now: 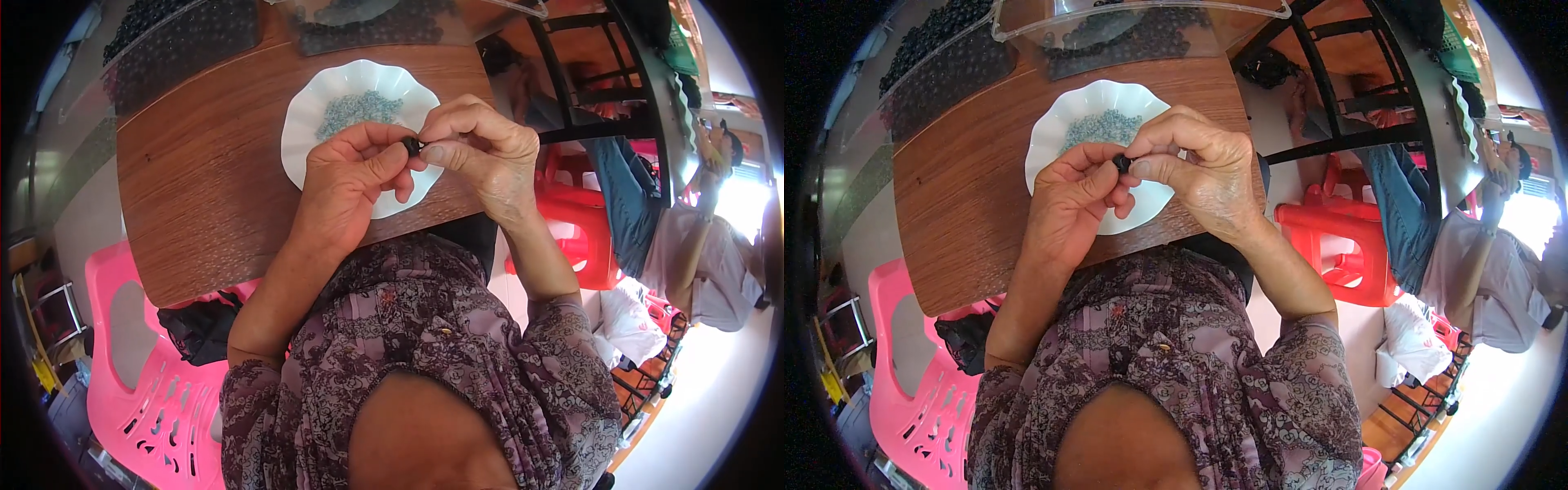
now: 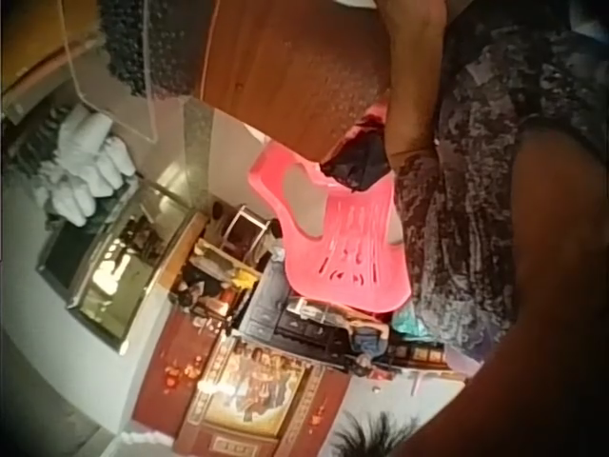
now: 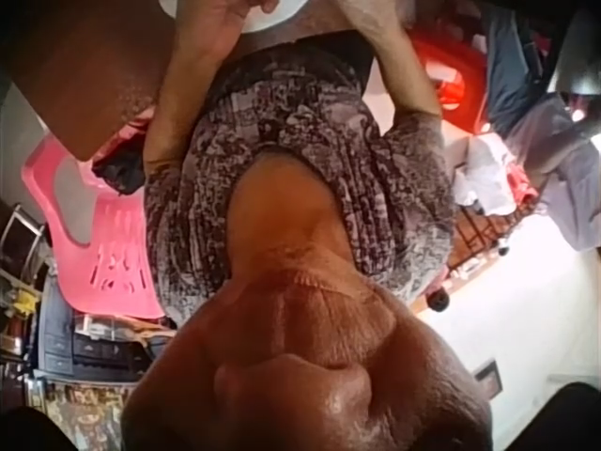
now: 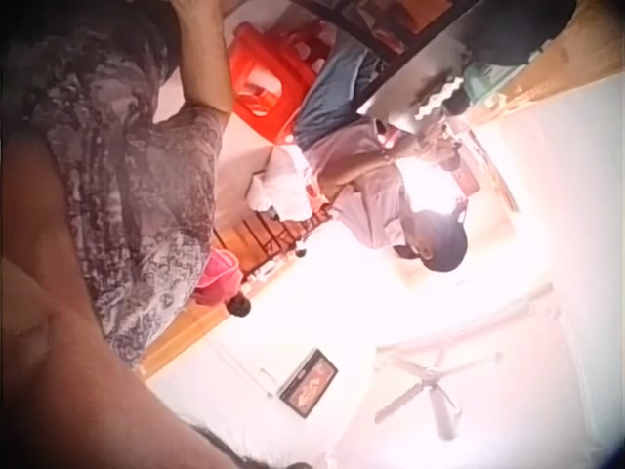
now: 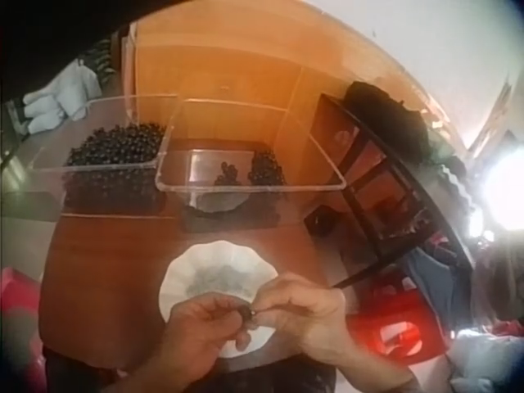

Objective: The recorder is assembling small parts by picking up light-blue decorative beads from a dish and placing them inside black circular components taken from a plastic bin.

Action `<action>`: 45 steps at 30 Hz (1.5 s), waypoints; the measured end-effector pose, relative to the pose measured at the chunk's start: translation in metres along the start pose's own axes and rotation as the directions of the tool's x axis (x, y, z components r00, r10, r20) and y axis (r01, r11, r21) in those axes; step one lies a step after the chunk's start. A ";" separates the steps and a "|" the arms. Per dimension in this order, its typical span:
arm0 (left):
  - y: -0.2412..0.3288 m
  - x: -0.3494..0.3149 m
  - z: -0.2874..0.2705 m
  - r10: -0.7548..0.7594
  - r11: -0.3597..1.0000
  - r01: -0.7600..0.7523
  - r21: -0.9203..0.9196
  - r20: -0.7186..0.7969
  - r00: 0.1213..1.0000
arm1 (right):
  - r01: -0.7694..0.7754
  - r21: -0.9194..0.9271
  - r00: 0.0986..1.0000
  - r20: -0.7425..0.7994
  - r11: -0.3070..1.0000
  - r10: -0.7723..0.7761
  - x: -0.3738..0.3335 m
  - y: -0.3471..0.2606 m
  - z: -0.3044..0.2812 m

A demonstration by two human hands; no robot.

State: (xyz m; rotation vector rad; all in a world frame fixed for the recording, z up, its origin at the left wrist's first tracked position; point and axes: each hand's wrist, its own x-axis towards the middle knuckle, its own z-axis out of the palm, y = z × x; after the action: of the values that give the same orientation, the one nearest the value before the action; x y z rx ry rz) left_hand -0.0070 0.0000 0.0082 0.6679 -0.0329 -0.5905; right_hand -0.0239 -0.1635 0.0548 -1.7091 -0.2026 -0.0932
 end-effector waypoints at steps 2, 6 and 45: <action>0.000 -0.001 0.000 -0.007 1.000 0.007 0.017 -0.004 1.000 | -0.036 0.008 0.999 -0.001 0.999 0.036 -0.001 0.000 0.000; 0.002 -0.003 0.001 -0.034 0.997 0.034 0.063 -0.014 0.999 | -0.067 -0.109 0.998 0.006 0.992 0.068 -0.001 -0.001 -0.003; -0.007 0.002 0.003 0.004 0.988 0.031 0.152 -0.229 0.973 | 0.113 -0.387 0.989 -0.049 0.915 -0.143 -0.012 0.017 0.017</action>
State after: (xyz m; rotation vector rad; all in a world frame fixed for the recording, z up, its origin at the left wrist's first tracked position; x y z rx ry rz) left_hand -0.0099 -0.0069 0.0060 0.8850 0.1426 -0.5244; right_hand -0.0339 -0.1495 0.0338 -2.0778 -0.2513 -0.3130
